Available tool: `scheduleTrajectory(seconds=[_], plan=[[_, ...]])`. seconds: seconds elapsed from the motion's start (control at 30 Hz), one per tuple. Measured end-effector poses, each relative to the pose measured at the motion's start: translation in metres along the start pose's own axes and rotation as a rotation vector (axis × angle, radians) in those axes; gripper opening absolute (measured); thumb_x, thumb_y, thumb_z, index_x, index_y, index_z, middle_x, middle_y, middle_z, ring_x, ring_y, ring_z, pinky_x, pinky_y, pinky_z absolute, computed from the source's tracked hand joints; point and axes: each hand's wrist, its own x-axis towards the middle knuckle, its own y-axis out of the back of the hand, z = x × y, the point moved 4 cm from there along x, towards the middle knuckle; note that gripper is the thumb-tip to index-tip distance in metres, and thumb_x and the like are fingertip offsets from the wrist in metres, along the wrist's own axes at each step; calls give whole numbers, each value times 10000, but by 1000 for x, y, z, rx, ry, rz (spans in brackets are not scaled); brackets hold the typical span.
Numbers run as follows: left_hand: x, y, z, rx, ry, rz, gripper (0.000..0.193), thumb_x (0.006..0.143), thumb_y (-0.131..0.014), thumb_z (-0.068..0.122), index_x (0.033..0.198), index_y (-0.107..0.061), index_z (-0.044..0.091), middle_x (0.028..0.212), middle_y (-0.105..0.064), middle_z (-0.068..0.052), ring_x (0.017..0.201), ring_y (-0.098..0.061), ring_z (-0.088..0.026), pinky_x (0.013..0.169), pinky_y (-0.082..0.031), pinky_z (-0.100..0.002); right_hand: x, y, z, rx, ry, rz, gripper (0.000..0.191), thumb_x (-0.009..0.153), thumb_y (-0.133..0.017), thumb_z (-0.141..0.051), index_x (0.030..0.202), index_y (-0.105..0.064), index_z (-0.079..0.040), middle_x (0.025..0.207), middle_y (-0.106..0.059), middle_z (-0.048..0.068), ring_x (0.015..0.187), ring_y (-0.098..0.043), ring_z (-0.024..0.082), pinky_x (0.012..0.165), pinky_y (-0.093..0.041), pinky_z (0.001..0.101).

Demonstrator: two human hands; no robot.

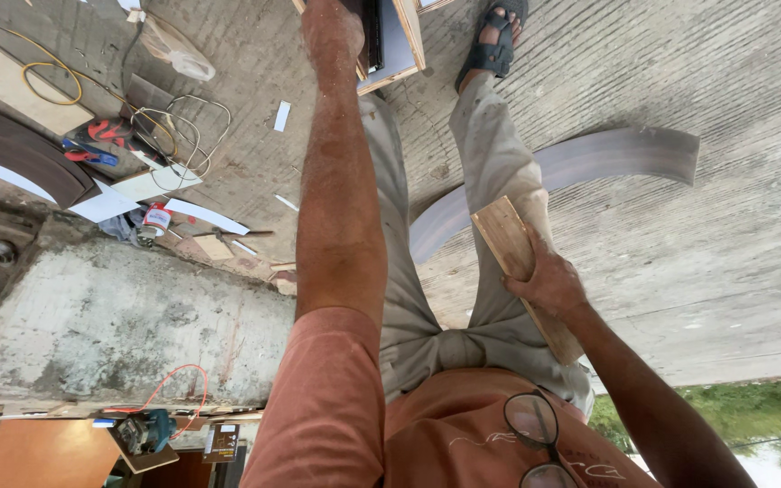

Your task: The person measures and marks a wooden plank, cuts it with a circular saw, and then assembles the cut pieces with a larger board. The person sits on the floor to fit the pieces together.

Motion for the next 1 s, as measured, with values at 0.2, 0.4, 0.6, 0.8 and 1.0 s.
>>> scheduleTrajectory(seconds=[0.2,0.4,0.6,0.8,1.0], plan=[[2,-2,-2,2,110,-37,190,856,-690,110,1030,-718,39,1050,-736,-206,1010,-707,-428,856,-586,-484,-2,4,-3,0,-9,-16,1214,701,-813,-462,1652,-124,-153,1280,-649,258,1157,-676,387,1092,-485,466],[2,-2,0,-29,50,-30,236,843,-697,80,1076,-702,40,1056,-736,-211,1001,-714,-415,830,-587,-490,-2,5,-6,17,-9,-16,1219,706,-820,-480,1638,-115,-133,1266,-651,262,1148,-677,386,1087,-480,479],[-2,7,5,-61,76,-46,254,836,-747,119,1071,-710,29,1066,-733,-222,1015,-721,-399,854,-593,-464,-2,8,-10,10,-2,-16,1212,702,-810,-477,1643,-118,-151,1263,-656,256,1133,-685,383,1087,-483,485],[-5,13,12,-72,96,-52,260,830,-743,115,1077,-715,38,1072,-734,-213,1019,-715,-392,856,-591,-461,-4,13,-13,6,-3,-21,1212,710,-791,-481,1652,-104,-149,1254,-659,263,1114,-698,387,1076,-497,482],[-27,46,19,-22,-49,-82,253,897,-667,207,991,-740,-17,996,-739,-242,979,-731,-405,862,-590,-473,-5,25,-15,72,81,37,1195,686,-809,-447,1634,-154,-128,1321,-626,265,1185,-637,423,1057,-475,482]])
